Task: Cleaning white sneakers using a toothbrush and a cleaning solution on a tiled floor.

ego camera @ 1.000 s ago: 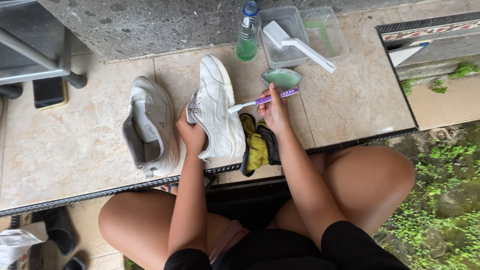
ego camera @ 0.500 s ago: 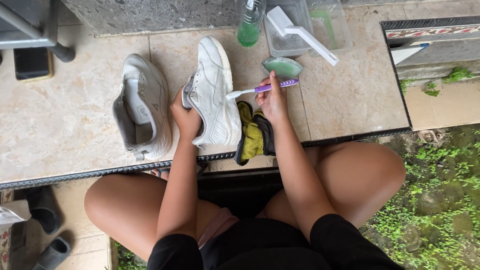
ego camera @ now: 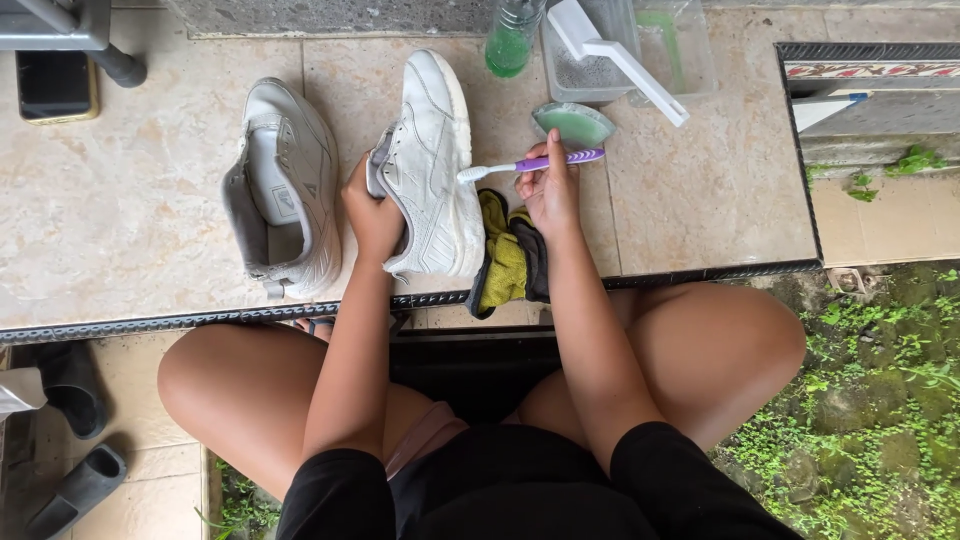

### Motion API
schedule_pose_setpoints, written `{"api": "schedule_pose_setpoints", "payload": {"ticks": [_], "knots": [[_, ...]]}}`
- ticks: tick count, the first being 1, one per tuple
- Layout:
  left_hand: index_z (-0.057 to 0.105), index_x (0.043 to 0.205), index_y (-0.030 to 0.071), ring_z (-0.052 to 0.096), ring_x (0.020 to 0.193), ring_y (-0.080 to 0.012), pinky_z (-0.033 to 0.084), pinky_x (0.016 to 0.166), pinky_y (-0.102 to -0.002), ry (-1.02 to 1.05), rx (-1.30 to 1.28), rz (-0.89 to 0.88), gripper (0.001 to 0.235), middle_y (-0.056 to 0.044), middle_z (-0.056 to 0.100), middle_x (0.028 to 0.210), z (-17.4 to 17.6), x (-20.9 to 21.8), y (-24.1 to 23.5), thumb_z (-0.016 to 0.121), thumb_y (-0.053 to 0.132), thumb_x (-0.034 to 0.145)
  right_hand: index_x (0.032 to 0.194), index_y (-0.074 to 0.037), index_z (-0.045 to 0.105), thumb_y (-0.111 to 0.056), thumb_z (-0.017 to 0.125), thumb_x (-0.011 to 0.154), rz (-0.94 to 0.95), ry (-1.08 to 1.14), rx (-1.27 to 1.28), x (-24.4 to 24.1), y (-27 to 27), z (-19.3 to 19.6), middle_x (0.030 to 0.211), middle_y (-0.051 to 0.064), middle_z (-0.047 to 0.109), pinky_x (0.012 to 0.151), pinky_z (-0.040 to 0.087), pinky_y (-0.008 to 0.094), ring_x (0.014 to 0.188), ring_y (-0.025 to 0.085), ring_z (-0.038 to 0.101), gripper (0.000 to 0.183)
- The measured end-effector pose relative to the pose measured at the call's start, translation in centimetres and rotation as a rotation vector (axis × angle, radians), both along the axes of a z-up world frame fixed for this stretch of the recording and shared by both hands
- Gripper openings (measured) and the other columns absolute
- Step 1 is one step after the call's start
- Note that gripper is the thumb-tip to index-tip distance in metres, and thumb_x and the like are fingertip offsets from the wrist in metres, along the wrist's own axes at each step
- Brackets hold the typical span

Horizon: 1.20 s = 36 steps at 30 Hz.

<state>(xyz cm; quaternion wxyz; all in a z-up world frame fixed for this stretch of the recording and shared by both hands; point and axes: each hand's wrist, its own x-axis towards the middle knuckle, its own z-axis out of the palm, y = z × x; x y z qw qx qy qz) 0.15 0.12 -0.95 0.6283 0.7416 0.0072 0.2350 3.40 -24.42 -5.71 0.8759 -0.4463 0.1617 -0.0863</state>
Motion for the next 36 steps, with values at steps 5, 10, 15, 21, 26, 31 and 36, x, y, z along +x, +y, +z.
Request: {"api": "schedule_pose_setpoints", "payload": {"ticks": [5, 10, 15, 21, 26, 31, 36], "knots": [[0.07, 0.092, 0.007, 0.058, 0.079, -0.0153, 0.052, 0.079, -0.041, -0.005, -0.008, -0.013, 0.008, -0.017, 0.067, 0.077, 0.5, -0.1, 0.0, 0.067, 0.013, 0.097, 0.079, -0.004, 0.064, -0.051, 0.067, 0.096, -0.008, 0.007, -0.003, 0.0, 0.1, 0.1, 0.048, 0.013, 0.049, 0.035, 0.038, 0.026, 0.033, 0.019, 0.047, 0.05], [0.069, 0.092, 0.006, 0.06, 0.079, -0.0172, 0.052, 0.079, -0.042, -0.017, -0.002, -0.01, 0.009, -0.018, 0.067, 0.077, -0.1, 0.0, 0.1, 0.068, 0.013, 0.097, 0.079, -0.004, 0.064, -0.051, 0.067, 0.097, -0.01, 0.011, -0.006, 0.0, 0.1, 0.2, 0.048, 0.013, 0.05, 0.035, 0.038, 0.025, 0.033, 0.018, 0.047, 0.05], [0.068, 0.089, 0.006, 0.057, 0.078, -0.0154, 0.051, 0.077, -0.039, -0.027, -0.004, -0.014, 0.012, -0.018, 0.066, 0.075, 0.7, -0.1, 0.0, 0.07, 0.016, 0.096, 0.079, -0.005, 0.064, -0.052, 0.066, 0.096, -0.006, 0.017, -0.009, 0.0, 0.1, 0.1, 0.049, 0.013, 0.049, 0.036, 0.038, 0.026, 0.034, 0.018, 0.046, 0.05], [0.068, 0.087, 0.007, 0.058, 0.077, -0.0153, 0.051, 0.076, -0.038, -0.03, -0.007, -0.007, 0.014, -0.016, 0.066, 0.074, 0.7, -0.1, 0.0, 0.071, 0.017, 0.096, 0.079, -0.005, 0.064, -0.053, 0.067, 0.096, -0.006, 0.021, -0.012, 0.0, -0.1, 0.0, 0.049, 0.012, 0.049, 0.037, 0.038, 0.025, 0.034, 0.017, 0.046, 0.05], [0.068, 0.088, 0.006, 0.06, 0.078, -0.017, 0.051, 0.077, -0.039, -0.02, -0.001, -0.014, 0.012, -0.016, 0.067, 0.075, 2.8, -0.7, -0.5, 0.07, 0.016, 0.096, 0.079, -0.005, 0.064, -0.051, 0.067, 0.096, -0.01, 0.013, -0.006, -0.1, 0.1, 0.3, 0.049, 0.013, 0.05, 0.036, 0.038, 0.026, 0.033, 0.018, 0.047, 0.05], [0.07, 0.093, 0.007, 0.064, 0.08, -0.0195, 0.053, 0.08, -0.042, 0.002, -0.004, -0.03, 0.01, -0.017, 0.07, 0.079, 3.2, -0.8, -0.6, 0.071, 0.016, 0.095, 0.079, -0.005, 0.064, -0.05, 0.067, 0.097, -0.013, 0.011, 0.001, 0.1, -0.2, 0.0, 0.049, 0.013, 0.05, 0.036, 0.038, 0.027, 0.033, 0.019, 0.046, 0.049], [0.069, 0.091, 0.005, 0.061, 0.081, -0.0189, 0.052, 0.081, -0.042, 0.015, -0.007, -0.015, 0.01, -0.019, 0.07, 0.081, 2.9, -0.9, -0.7, 0.069, 0.014, 0.095, 0.08, -0.004, 0.065, -0.049, 0.067, 0.098, -0.004, 0.009, 0.001, 0.0, -0.1, 0.0, 0.049, 0.013, 0.051, 0.035, 0.039, 0.027, 0.033, 0.019, 0.046, 0.049]]}}
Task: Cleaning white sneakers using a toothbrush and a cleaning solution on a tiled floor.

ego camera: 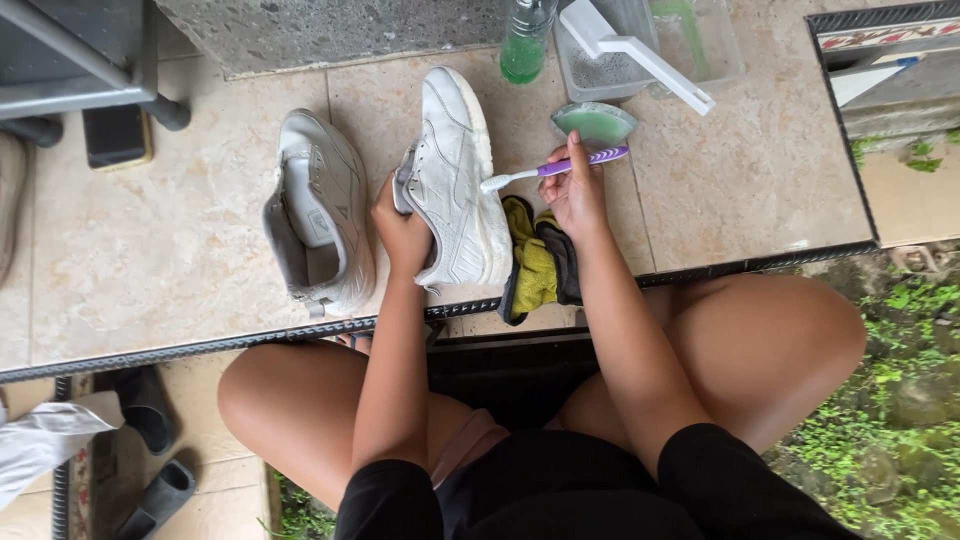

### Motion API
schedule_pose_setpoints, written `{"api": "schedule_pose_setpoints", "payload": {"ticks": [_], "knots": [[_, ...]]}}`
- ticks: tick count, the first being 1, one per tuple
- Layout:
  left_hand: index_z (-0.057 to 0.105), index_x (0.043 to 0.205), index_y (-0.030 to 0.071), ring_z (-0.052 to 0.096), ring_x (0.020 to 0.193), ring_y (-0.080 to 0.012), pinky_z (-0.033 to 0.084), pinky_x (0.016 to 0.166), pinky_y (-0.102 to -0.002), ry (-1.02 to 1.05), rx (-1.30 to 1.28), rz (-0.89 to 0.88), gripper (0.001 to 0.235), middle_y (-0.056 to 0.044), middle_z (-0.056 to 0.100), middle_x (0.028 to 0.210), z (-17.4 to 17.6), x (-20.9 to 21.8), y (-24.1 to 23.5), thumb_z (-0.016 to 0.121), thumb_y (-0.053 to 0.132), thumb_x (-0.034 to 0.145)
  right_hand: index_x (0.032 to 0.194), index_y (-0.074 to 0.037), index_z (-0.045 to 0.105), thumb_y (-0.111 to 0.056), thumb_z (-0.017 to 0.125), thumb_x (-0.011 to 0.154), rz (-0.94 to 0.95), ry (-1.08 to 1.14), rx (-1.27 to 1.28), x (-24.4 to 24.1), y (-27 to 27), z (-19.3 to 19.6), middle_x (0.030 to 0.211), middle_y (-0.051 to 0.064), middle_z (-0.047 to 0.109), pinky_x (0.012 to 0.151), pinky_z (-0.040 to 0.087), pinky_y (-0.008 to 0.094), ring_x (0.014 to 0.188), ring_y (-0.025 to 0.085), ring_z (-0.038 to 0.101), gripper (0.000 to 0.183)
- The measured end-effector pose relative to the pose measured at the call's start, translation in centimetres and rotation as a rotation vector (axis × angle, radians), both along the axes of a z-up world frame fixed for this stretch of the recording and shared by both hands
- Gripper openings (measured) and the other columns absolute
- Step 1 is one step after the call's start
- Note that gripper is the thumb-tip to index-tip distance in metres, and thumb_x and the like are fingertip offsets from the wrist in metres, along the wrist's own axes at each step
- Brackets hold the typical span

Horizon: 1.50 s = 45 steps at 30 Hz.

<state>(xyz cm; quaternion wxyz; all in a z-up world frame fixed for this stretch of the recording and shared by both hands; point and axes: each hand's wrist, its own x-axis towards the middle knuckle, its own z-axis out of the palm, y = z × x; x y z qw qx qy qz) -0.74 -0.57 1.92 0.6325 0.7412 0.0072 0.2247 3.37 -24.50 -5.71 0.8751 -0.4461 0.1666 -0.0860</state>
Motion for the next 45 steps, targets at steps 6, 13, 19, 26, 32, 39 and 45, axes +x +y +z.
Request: {"api": "schedule_pose_setpoints", "payload": {"ticks": [6, 13, 19, 26, 32, 39, 45], "knots": [[0.07, 0.094, 0.006, 0.064, 0.083, -0.02, 0.052, 0.083, -0.043, 0.003, -0.004, -0.003, 0.01, -0.017, 0.07, 0.081, 0.2, 0.1, 0.1, 0.071, 0.016, 0.095, 0.079, -0.004, 0.064, -0.049, 0.067, 0.098, -0.004, 0.003, -0.007, 0.0, 0.1, 0.1, 0.049, 0.013, 0.05, 0.036, 0.038, 0.026, 0.033, 0.018, 0.046, 0.049], [0.071, 0.094, 0.009, 0.064, 0.082, -0.0177, 0.052, 0.083, -0.04, 0.028, -0.015, 0.012, 0.008, -0.014, 0.071, 0.081, -1.3, 0.6, 0.4, 0.071, 0.017, 0.095, 0.079, -0.005, 0.064, -0.05, 0.067, 0.098, 0.001, 0.007, -0.014, -0.1, 0.1, 0.3, 0.049, 0.013, 0.051, 0.036, 0.038, 0.026, 0.034, 0.018, 0.046, 0.049], [0.071, 0.094, 0.008, 0.066, 0.08, -0.0232, 0.052, 0.081, -0.041, 0.006, 0.004, 0.024, 0.009, -0.016, 0.07, 0.08, -2.5, 0.8, 0.6, 0.071, 0.017, 0.095, 0.079, -0.005, 0.064, -0.051, 0.068, 0.096, -0.003, 0.032, -0.006, 0.0, 0.1, 0.1, 0.049, 0.012, 0.049, 0.037, 0.038, 0.026, 0.034, 0.018, 0.045, 0.049], [0.071, 0.095, 0.007, 0.065, 0.079, -0.0229, 0.052, 0.081, -0.043, -0.008, 0.004, 0.025, 0.007, -0.017, 0.07, 0.081, -2.8, 0.8, 0.7, 0.068, 0.014, 0.096, 0.079, -0.005, 0.064, -0.052, 0.068, 0.095, 0.003, 0.024, -0.011, 0.1, 0.0, 0.1, 0.049, 0.012, 0.05, 0.037, 0.038, 0.026, 0.034, 0.018, 0.046, 0.05], [0.071, 0.094, 0.008, 0.064, 0.08, -0.0204, 0.052, 0.081, -0.041, -0.026, -0.006, 0.017, 0.006, -0.015, 0.07, 0.08, -2.3, 0.7, 0.7, 0.067, 0.012, 0.096, 0.079, -0.005, 0.064, -0.051, 0.066, 0.096, 0.011, 0.008, -0.021, 0.3, -0.2, -0.2, 0.05, 0.012, 0.05, 0.037, 0.039, 0.027, 0.034, 0.018, 0.046, 0.05], [0.07, 0.094, 0.009, 0.063, 0.077, -0.0205, 0.052, 0.078, -0.041, -0.044, 0.004, 0.009, 0.005, -0.015, 0.069, 0.078, -2.0, 0.6, 0.9, 0.069, 0.014, 0.094, 0.079, -0.005, 0.063, -0.052, 0.066, 0.096, 0.0, 0.021, -0.023, -0.1, 0.1, 0.6, 0.05, 0.011, 0.049, 0.037, 0.037, 0.027, 0.034, 0.018, 0.045, 0.049], [0.069, 0.09, 0.01, 0.06, 0.076, -0.0175, 0.052, 0.076, -0.04, -0.048, 0.0, 0.019, 0.006, -0.015, 0.068, 0.076, -2.0, 0.7, 0.8, 0.071, 0.015, 0.092, 0.078, -0.006, 0.063, -0.052, 0.067, 0.095, -0.005, 0.027, -0.027, 0.1, 0.0, 0.4, 0.05, 0.01, 0.049, 0.037, 0.036, 0.027, 0.034, 0.018, 0.045, 0.049]]}}
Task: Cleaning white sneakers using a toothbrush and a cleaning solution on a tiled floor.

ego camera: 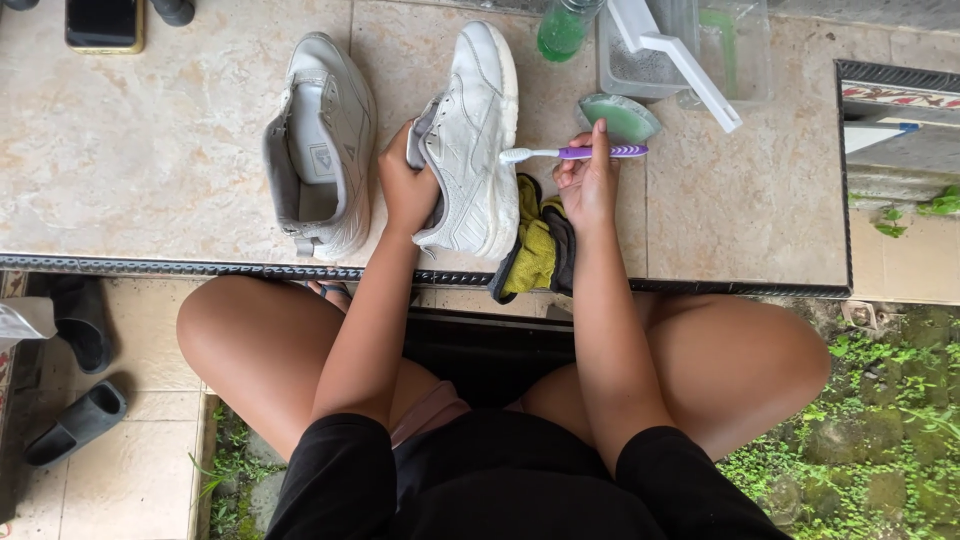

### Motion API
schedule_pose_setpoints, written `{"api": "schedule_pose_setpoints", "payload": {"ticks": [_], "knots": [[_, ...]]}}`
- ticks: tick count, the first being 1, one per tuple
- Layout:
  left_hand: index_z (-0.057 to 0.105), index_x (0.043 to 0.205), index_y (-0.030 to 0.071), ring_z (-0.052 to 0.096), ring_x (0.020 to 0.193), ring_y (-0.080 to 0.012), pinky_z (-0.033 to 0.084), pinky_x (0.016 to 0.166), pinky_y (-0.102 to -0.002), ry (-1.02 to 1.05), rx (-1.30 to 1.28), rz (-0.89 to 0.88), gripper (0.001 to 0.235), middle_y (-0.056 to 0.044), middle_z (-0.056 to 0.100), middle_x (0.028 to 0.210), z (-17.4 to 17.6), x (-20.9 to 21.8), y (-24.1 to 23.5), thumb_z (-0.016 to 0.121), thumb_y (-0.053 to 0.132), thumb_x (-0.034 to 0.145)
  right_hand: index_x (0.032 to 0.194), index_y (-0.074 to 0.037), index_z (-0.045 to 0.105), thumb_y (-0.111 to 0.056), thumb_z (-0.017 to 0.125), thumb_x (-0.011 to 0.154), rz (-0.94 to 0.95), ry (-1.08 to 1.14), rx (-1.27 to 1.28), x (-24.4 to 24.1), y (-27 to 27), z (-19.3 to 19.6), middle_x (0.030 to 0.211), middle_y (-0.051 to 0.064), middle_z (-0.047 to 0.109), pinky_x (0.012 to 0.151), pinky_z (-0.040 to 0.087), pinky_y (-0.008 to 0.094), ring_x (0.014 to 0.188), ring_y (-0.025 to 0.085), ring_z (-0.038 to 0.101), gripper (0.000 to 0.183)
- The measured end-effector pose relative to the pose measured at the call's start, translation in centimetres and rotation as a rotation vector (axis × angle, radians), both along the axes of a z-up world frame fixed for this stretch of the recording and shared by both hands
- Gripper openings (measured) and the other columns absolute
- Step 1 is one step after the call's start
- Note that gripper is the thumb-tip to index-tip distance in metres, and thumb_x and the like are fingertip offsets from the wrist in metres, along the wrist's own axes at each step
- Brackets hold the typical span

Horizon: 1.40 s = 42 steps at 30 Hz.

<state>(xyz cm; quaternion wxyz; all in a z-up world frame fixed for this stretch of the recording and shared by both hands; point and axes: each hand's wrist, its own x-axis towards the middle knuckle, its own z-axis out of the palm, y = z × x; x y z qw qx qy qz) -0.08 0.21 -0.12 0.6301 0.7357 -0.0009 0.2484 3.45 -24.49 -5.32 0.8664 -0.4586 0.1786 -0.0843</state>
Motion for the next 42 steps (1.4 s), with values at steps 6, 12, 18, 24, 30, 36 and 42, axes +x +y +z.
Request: {"api": "schedule_pose_setpoints", "payload": {"ticks": [6, 12, 18, 24, 30, 36, 42], "knots": [[0.071, 0.096, 0.011, 0.065, 0.079, -0.0203, 0.053, 0.079, -0.04, 0.016, -0.002, -0.005, 0.005, -0.015, 0.071, 0.082, 1.2, -0.3, 0.0, 0.069, 0.015, 0.093, 0.079, -0.007, 0.063, -0.053, 0.067, 0.095, 0.004, 0.002, -0.008, 0.2, -0.2, -0.3, 0.05, 0.01, 0.048, 0.037, 0.037, 0.027, 0.035, 0.018, 0.045, 0.049], [0.072, 0.101, 0.006, 0.072, 0.086, -0.0341, 0.054, 0.082, -0.046, 0.05, 0.003, 0.009, 0.011, -0.018, 0.072, 0.086, 0.8, -0.3, -0.1, 0.069, 0.011, 0.091, 0.079, -0.009, 0.062, -0.055, 0.066, 0.096, 0.012, 0.012, -0.016, 0.2, 0.0, -0.1, 0.05, 0.008, 0.048, 0.038, 0.037, 0.026, 0.036, 0.017, 0.045, 0.049], [0.074, 0.106, 0.009, 0.072, 0.088, -0.034, 0.054, 0.082, -0.045, 0.069, -0.008, 0.006, 0.017, -0.017, 0.073, 0.09, -2.0, 0.6, 0.4, 0.069, 0.011, 0.09, 0.08, -0.009, 0.062, -0.055, 0.064, 0.098, 0.016, -0.012, -0.022, 0.0, -0.1, -0.2, 0.051, 0.008, 0.047, 0.038, 0.036, 0.026, 0.036, 0.017, 0.045, 0.049], [0.075, 0.105, 0.01, 0.071, 0.087, -0.031, 0.054, 0.081, -0.044, 0.071, -0.012, 0.01, 0.017, -0.017, 0.073, 0.089, -2.8, 0.8, 0.5, 0.068, 0.009, 0.089, 0.08, -0.008, 0.063, -0.054, 0.065, 0.098, 0.012, -0.025, -0.019, -0.1, -0.1, -0.3, 0.05, 0.009, 0.047, 0.038, 0.036, 0.027, 0.035, 0.018, 0.045, 0.049], [0.074, 0.105, 0.009, 0.071, 0.087, -0.035, 0.054, 0.08, -0.046, 0.066, -0.007, 0.005, 0.018, -0.018, 0.073, 0.09, -3.0, 0.9, 0.5, 0.069, 0.01, 0.088, 0.081, -0.008, 0.062, -0.053, 0.064, 0.098, 0.011, -0.031, -0.03, 0.1, -0.3, -0.6, 0.051, 0.008, 0.047, 0.038, 0.036, 0.026, 0.036, 0.017, 0.046, 0.049], [0.074, 0.104, 0.01, 0.071, 0.085, -0.0325, 0.054, 0.08, -0.045, 0.066, -0.004, 0.003, 0.016, -0.017, 0.073, 0.088, -3.6, 1.1, 0.6, 0.07, 0.01, 0.088, 0.08, -0.008, 0.062, -0.053, 0.064, 0.098, 0.009, -0.03, -0.021, -0.1, 0.1, -0.1, 0.051, 0.009, 0.047, 0.037, 0.036, 0.026, 0.035, 0.018, 0.046, 0.049], [0.073, 0.099, 0.009, 0.07, 0.081, -0.0302, 0.053, 0.076, -0.043, 0.05, -0.005, 0.01, 0.011, -0.017, 0.071, 0.083, -1.3, 0.4, 0.5, 0.07, 0.011, 0.089, 0.081, -0.008, 0.064, -0.055, 0.064, 0.097, 0.015, -0.012, -0.013, 0.0, 0.0, 0.0, 0.05, 0.008, 0.048, 0.038, 0.035, 0.026, 0.036, 0.016, 0.045, 0.05]]}}
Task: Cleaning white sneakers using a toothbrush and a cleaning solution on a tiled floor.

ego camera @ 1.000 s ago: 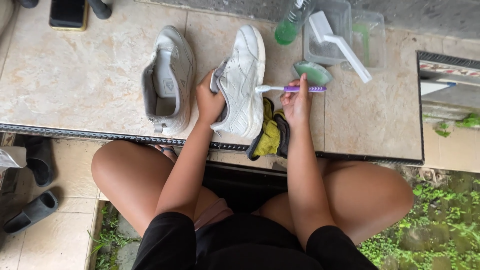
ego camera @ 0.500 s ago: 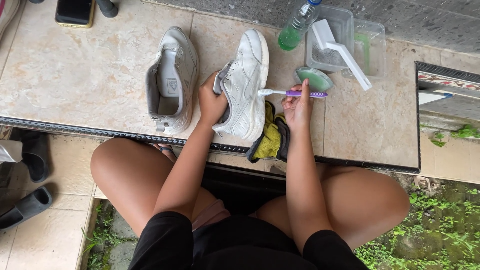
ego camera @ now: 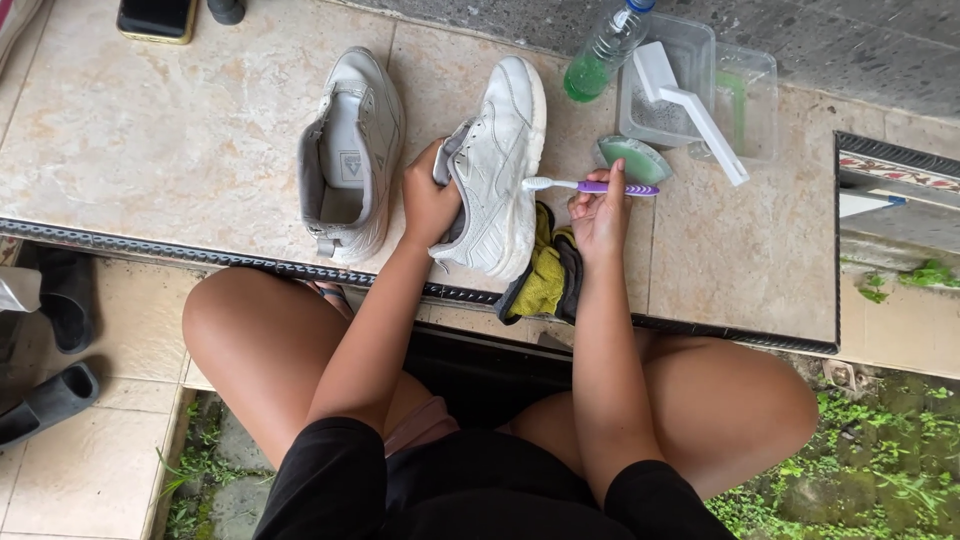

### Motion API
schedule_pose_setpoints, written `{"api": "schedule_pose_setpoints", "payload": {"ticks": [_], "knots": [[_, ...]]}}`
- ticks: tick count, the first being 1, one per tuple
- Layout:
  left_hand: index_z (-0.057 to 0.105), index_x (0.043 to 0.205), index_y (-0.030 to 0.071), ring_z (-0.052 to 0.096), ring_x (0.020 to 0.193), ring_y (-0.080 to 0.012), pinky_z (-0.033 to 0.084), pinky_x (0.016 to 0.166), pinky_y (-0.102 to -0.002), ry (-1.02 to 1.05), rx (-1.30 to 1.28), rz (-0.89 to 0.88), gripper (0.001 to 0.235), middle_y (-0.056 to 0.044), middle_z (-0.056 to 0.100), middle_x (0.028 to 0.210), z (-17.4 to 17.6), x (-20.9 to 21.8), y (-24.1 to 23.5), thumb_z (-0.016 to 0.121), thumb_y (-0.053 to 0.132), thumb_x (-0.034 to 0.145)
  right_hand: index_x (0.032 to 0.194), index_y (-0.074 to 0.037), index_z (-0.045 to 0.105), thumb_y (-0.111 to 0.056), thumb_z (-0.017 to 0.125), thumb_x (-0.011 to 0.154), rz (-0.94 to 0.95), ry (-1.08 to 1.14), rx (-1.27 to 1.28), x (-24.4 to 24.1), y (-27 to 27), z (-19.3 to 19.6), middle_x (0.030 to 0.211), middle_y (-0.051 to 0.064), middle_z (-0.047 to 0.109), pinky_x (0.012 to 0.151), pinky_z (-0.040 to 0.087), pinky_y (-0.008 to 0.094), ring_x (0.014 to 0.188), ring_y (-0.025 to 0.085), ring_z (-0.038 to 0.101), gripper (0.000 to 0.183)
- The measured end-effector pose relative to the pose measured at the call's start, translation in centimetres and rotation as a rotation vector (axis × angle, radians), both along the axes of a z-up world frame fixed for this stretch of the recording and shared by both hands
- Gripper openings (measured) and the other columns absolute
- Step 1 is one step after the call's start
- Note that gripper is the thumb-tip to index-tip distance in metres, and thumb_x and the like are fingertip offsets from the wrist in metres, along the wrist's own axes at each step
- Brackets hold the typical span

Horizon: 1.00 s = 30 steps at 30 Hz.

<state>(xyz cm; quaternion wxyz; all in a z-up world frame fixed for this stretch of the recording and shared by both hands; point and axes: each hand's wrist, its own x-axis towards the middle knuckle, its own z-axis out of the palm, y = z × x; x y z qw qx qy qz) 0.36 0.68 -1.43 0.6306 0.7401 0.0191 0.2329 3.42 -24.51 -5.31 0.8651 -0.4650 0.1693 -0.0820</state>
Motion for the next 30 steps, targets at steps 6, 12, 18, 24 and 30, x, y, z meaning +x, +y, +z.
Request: {"api": "schedule_pose_setpoints", "payload": {"ticks": [6, 12, 18, 24, 30], "knots": [[0.073, 0.098, 0.01, 0.069, 0.079, -0.028, 0.053, 0.075, -0.042, 0.001, 0.006, -0.002, 0.01, -0.016, 0.071, 0.083, -0.8, 0.3, 0.1, 0.07, 0.011, 0.089, 0.083, -0.006, 0.065, -0.053, 0.064, 0.098, -0.003, -0.012, 0.005, 0.1, -0.2, -0.5, 0.05, 0.009, 0.048, 0.037, 0.036, 0.027, 0.035, 0.017, 0.046, 0.049], [0.073, 0.098, 0.01, 0.07, 0.08, -0.0292, 0.054, 0.076, -0.042, 0.002, -0.001, -0.013, 0.01, -0.016, 0.071, 0.083, -1.0, 0.5, 0.2, 0.069, 0.012, 0.089, 0.081, -0.007, 0.065, -0.051, 0.065, 0.098, -0.008, -0.021, -0.002, 0.2, -0.2, -0.7, 0.05, 0.01, 0.048, 0.037, 0.036, 0.027, 0.035, 0.018, 0.046, 0.048], [0.073, 0.099, 0.009, 0.072, 0.083, -0.0321, 0.054, 0.077, -0.044, 0.002, 0.007, -0.009, 0.011, -0.018, 0.072, 0.085, -2.4, 0.9, 0.3, 0.071, 0.011, 0.088, 0.08, -0.008, 0.064, -0.051, 0.065, 0.098, -0.008, -0.025, -0.001, 0.2, -0.3, -0.8, 0.049, 0.009, 0.047, 0.037, 0.036, 0.027, 0.035, 0.018, 0.046, 0.047], [0.073, 0.101, 0.008, 0.072, 0.087, -0.036, 0.055, 0.079, -0.045, 0.007, 0.025, 0.009, 0.014, -0.019, 0.072, 0.087, -0.6, 0.3, 0.1, 0.071, 0.011, 0.087, 0.08, -0.007, 0.066, -0.052, 0.068, 0.098, 0.009, -0.017, -0.005, 0.2, -0.7, -0.9, 0.05, 0.008, 0.048, 0.039, 0.035, 0.027, 0.036, 0.017, 0.045, 0.048], [0.074, 0.104, 0.007, 0.073, 0.091, -0.0382, 0.055, 0.081, -0.047, 0.028, 0.013, 0.011, 0.017, -0.019, 0.074, 0.09, 1.3, -0.5, -0.1, 0.071, 0.011, 0.087, 0.081, -0.009, 0.066, -0.053, 0.067, 0.098, 0.015, -0.009, -0.01, 0.2, -0.7, -0.9, 0.051, 0.008, 0.048, 0.041, 0.036, 0.026, 0.038, 0.017, 0.045, 0.047]]}}
